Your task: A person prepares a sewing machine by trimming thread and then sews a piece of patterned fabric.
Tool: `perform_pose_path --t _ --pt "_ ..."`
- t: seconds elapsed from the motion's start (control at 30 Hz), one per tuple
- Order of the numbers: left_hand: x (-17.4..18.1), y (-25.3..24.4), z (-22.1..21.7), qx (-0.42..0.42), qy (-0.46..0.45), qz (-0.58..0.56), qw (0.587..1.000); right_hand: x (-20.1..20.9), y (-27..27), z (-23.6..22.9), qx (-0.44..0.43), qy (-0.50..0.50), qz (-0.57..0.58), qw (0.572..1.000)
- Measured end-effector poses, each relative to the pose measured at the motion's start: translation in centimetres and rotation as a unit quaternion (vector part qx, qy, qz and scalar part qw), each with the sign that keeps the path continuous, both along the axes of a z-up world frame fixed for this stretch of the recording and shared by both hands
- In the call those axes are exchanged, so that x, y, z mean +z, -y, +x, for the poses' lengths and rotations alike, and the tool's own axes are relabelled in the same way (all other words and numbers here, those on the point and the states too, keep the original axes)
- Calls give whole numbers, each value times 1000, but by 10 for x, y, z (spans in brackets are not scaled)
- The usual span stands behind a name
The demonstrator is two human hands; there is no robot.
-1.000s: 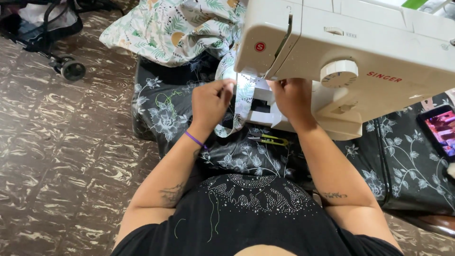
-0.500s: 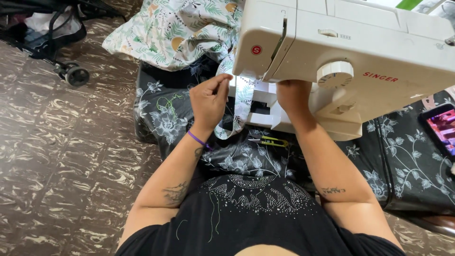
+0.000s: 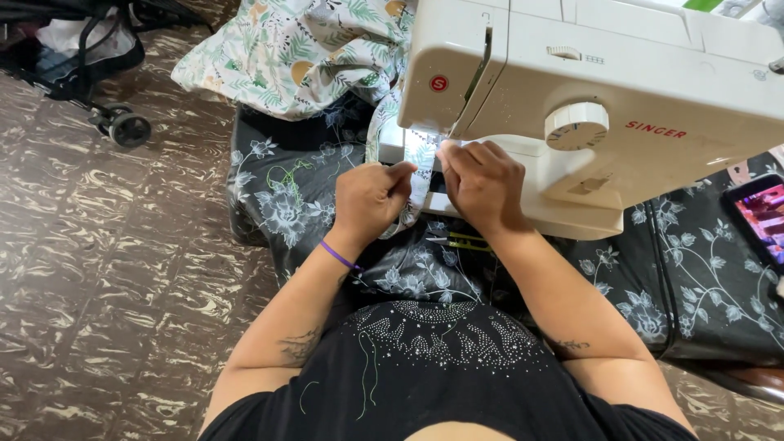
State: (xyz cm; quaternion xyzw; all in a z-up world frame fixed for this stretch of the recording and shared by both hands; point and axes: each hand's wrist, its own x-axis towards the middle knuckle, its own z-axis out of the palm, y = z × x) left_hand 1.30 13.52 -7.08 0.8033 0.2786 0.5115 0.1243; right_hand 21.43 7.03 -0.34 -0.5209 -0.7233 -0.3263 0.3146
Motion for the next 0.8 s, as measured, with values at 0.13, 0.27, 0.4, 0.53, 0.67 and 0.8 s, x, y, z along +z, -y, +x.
perform_pose_path --t 0.13,0.27,0.4,0.53,0.67,0.8 --pt "-11 0 0 25 -50 32 998 13 5 -15 12 2 36 999" --pt "-1 10 -7 29 -43 87 995 10 6 -14 8 3 61 998" --pt "16 30 -13 -70 -23 36 997 27 19 -24 128 -51 -14 990" --pt "30 44 -21 -128 29 -33 991 1 34 -15 234 -116 -83 962" --pt "40 54 -23 -157 54 -59 984 -1 49 -18 251 -146 -91 953" --pt "52 61 -24 -181 88 -91 975 4 63 -18 265 -199 -108 937"
